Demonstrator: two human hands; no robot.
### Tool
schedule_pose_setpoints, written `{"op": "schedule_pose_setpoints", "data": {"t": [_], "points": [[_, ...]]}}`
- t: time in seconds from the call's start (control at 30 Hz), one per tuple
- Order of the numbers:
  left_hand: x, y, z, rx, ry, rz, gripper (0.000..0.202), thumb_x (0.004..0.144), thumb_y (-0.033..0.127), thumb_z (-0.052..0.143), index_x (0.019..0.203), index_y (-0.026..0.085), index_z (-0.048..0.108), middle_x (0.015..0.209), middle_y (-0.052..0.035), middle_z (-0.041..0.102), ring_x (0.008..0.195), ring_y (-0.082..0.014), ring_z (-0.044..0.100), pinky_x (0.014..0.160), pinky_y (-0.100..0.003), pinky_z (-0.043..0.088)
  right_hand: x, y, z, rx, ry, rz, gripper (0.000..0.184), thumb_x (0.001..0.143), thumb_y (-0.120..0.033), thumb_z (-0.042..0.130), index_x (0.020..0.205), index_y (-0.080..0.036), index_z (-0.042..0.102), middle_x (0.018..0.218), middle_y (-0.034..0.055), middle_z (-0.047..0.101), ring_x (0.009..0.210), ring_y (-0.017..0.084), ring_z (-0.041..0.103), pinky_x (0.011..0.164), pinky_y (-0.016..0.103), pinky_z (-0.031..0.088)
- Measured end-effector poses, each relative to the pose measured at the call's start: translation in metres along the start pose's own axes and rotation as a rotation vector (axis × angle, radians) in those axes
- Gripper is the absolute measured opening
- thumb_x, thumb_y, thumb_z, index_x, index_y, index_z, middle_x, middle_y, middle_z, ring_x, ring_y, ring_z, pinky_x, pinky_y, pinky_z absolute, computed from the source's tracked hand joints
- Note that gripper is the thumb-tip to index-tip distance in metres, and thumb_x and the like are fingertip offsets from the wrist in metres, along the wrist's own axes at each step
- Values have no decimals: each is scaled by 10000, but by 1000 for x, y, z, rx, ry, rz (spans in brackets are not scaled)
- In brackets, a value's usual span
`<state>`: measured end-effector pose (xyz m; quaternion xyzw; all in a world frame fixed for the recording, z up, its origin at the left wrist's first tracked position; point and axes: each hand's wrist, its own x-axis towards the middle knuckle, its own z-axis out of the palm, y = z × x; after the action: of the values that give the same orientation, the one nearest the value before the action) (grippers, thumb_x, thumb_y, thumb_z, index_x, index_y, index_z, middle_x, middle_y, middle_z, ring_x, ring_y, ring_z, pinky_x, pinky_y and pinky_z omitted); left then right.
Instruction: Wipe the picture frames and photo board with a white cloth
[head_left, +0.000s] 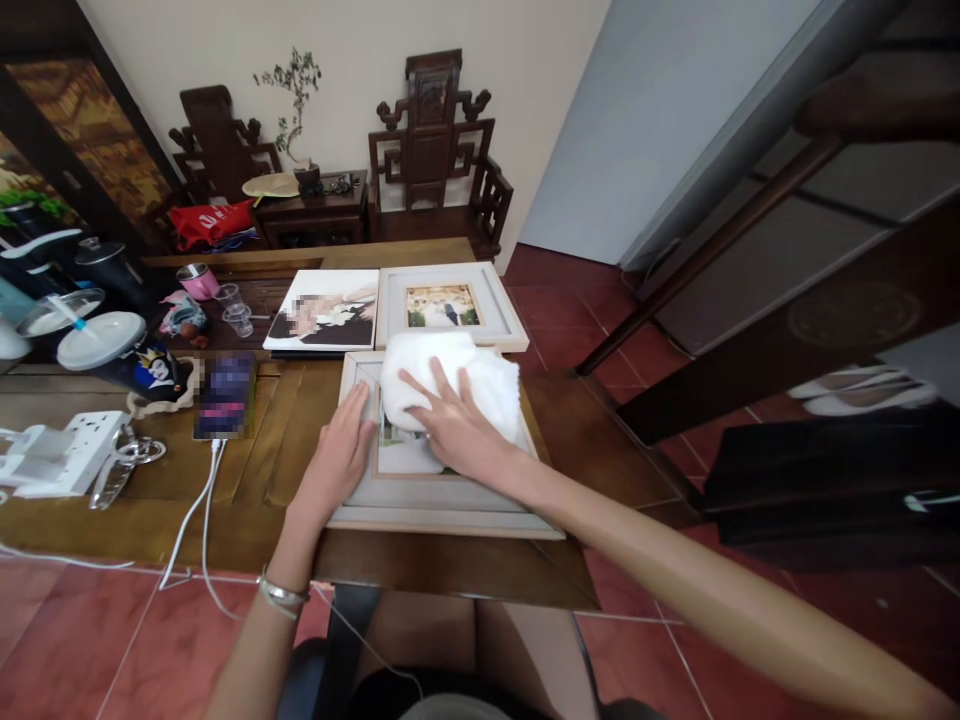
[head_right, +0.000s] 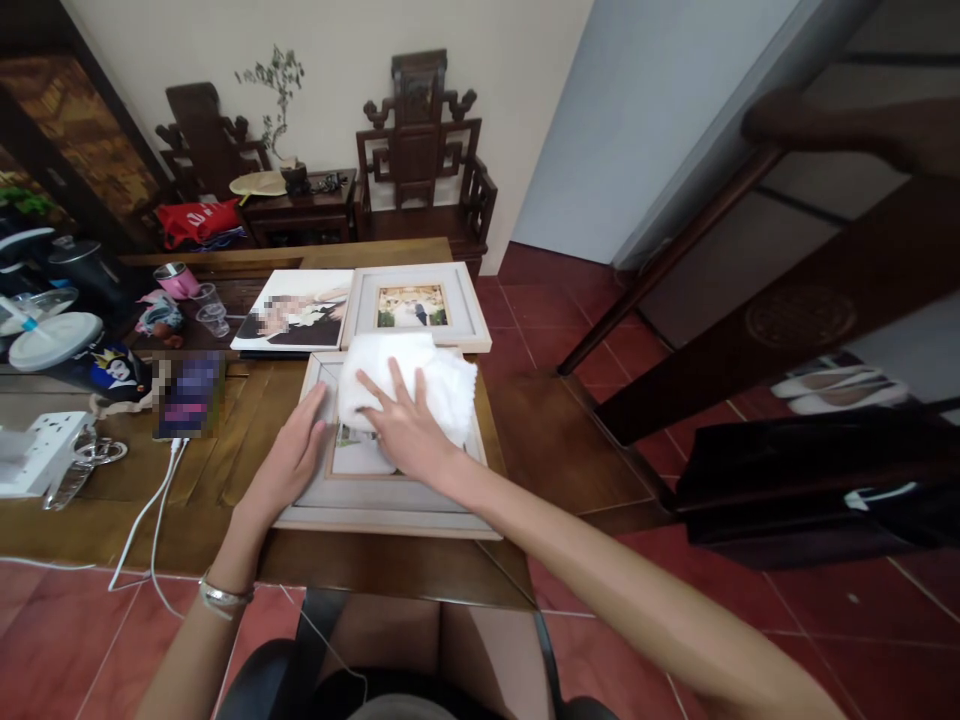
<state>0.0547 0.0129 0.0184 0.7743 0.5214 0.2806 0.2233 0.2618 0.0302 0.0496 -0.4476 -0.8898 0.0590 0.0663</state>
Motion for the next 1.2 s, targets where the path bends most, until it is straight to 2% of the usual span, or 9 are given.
{"op": "schedule_pose_setpoints", "data": {"t": [0.1, 0.2, 0.37, 0.43, 0.5, 0.63, 0.87, 1.03, 1.2], "points": [[-1, -3, 0, -63, 68, 43, 596, 1005, 437, 294, 1539, 221, 143, 1609, -107, 198, 1480, -236, 189, 1203, -460, 170, 33, -2, -1, -26, -83, -7, 553, 781, -21, 475, 1310, -140, 583, 1607, 69, 164, 1424, 478, -45, 1067, 773, 79], [-2, -5, 0, -94, 112, 81, 615, 1002, 460, 276, 1542, 206, 125, 1613, -112, 178, 1485, -229, 169, 1210, -441, 148, 40, -21, -5, -30, -149, -67, 500, 833, -74, 457, 1313, -140, 580, 1597, 74, 208, 1424, 489, 3, 1056, 784, 104], [-3, -3, -2, -95, 117, 68, 611, 998, 493, 236, 1528, 191, 197, 1594, -126, 236, 1472, -239, 216, 1200, -456, 186, -15, -48, -28, 53, -411, -210, 472, 810, -88, 520, 1265, -172, 616, 1591, 77, 233, 1422, 473, 129, 1061, 745, 211], [-2, -2, -2, -57, 70, 35, 561, 1007, 458, 235, 1489, 182, 311, 1559, -131, 325, 1461, -240, 251, 1188, -477, 216, -47, -49, -43, 121, -433, -268, 461, 818, -89, 497, 1256, -165, 617, 1571, 84, 289, 1433, 441, 133, 1071, 723, 234], [0, -2, 0, 8, 24, 26, 494, 1009, 403, 280, 1417, 169, 433, 1516, -136, 403, 1456, -247, 266, 1172, -500, 247, -74, -46, -56, 172, -459, -233, 459, 796, -59, 476, 1218, -148, 636, 1557, 92, 317, 1434, 414, 170, 1070, 692, 290], [1, -5, 5, 91, 43, 57, 407, 984, 246, 345, 1340, 137, 508, 1477, -162, 449, 1447, -255, 288, 1144, -519, 301, -97, -49, -62, 217, -465, -134, 461, 750, -34, 490, 1156, -154, 672, 1540, 104, 347, 1417, 424, 223, 1062, 694, 313], [0, -9, 2, 62, 13, 83, 516, 883, 47, 337, 1357, 173, 495, 1485, -139, 444, 1451, -245, 279, 1127, -547, 329, -74, -77, -34, 234, -307, -199, 409, 805, -116, 508, 1178, -160, 672, 1538, 110, 351, 1417, 465, 139, 1087, 738, 173], [0, -9, 0, 95, -8, 100, 581, 824, -7, 339, 1359, 155, 501, 1483, -148, 444, 1455, -255, 265, 1138, -546, 309, -104, -53, -37, 179, -340, -108, 463, 747, -32, 466, 1130, -162, 691, 1511, 109, 394, 1416, 430, 204, 1086, 712, 234], [1, -8, -1, 138, -77, 88, 621, 801, -26, 330, 1376, 151, 482, 1504, -146, 417, 1453, -252, 267, 1123, -551, 329, -133, -21, -39, 91, -220, 115, 485, 687, -2, 453, 1044, -195, 718, 1461, 79, 472, 1413, 394, 259, 1092, 700, 249]]}}
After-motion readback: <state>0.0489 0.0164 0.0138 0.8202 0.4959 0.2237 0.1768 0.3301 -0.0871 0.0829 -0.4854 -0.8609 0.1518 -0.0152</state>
